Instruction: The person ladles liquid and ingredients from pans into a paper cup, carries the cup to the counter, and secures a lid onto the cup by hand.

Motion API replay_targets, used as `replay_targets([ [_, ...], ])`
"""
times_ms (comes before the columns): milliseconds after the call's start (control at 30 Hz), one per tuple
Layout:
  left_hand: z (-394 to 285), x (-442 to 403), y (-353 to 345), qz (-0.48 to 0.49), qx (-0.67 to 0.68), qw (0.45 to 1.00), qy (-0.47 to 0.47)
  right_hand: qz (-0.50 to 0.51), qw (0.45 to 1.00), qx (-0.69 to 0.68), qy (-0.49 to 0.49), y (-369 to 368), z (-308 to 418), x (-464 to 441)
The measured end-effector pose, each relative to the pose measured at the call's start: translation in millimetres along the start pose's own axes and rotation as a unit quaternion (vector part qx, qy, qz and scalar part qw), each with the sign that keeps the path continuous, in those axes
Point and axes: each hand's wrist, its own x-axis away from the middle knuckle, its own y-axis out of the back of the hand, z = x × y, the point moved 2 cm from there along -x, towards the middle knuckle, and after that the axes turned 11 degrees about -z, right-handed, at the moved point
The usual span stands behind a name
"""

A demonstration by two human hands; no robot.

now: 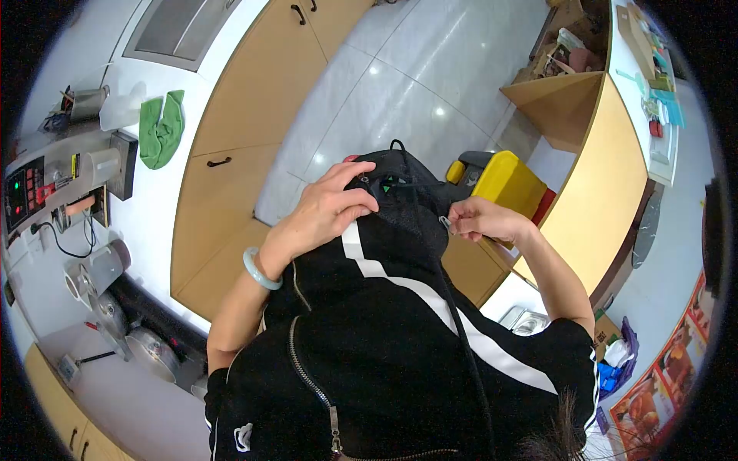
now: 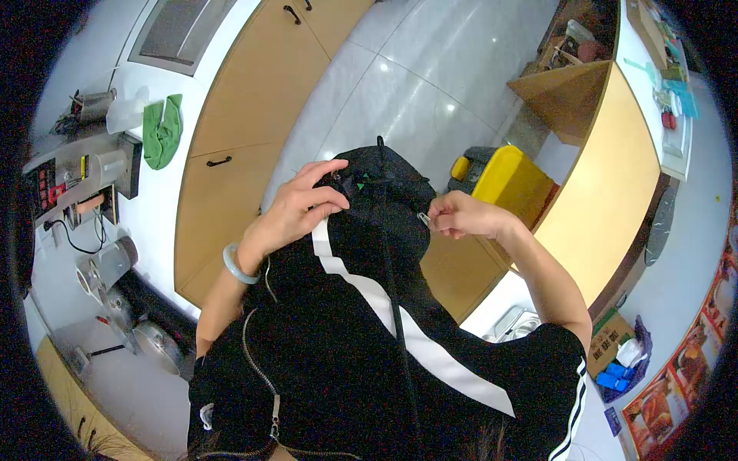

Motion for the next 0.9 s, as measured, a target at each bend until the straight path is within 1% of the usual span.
replay_targets([
  [33, 1, 0, 0, 0.002, -0.001, 1.0, 0.001, 0.003, 1.0, -0.012, -0.012, 0, 1, 1],
  [167, 2, 0, -2, -0.003, 0.005, 1.0, -0.002, 0.01, 0.999, -0.032, -0.007, -1, 4, 4],
  [367, 2, -2, -3, 0.003, 0.02, 1.0, -0.003, -0.013, 0.996, -0.082, 0.032, -8, 18, 7],
  [467, 4, -3, -5, 0.001, 0.027, 1.0, -0.004, -0.038, 0.992, -0.113, 0.029, -11, 22, 9],
  [533, -4, -6, -5, 0.0, 0.025, 1.0, 0.018, -0.088, 0.986, -0.141, 0.015, -9, 20, 11],
  [567, -8, -8, -6, 0.0, 0.025, 1.0, 0.015, -0.09, 0.986, -0.141, 0.017, -9, 21, 13],
  [633, -18, -15, -5, -0.071, -0.041, 0.995, -0.051, -0.102, 0.98, -0.169, 0.005, -7, 22, 20],
  [667, -22, -16, -6, -0.071, -0.041, 0.995, -0.055, -0.105, 0.98, -0.169, 0.007, -9, 22, 21],
  [733, -31, -18, -12, -0.019, -0.103, 0.989, -0.107, -0.135, 0.972, -0.194, -0.002, -15, 20, 21],
  [767, -38, -21, -17, -0.026, -0.102, 0.983, -0.152, -0.123, 0.969, -0.215, 0.015, -18, 15, 17],
  [800, -41, -24, -25, 0.011, -0.082, 0.984, -0.159, -0.126, 0.969, -0.214, 0.02, -20, 15, 17],
  [867, -45, -28, -42, 0.065, -0.056, 0.986, -0.143, -0.15, 0.949, -0.274, 0.043, -26, 19, 16],
  [900, -48, -30, -53, 0.097, -0.082, 0.982, -0.139, -0.186, 0.954, -0.232, 0.044, -28, 21, 18],
])
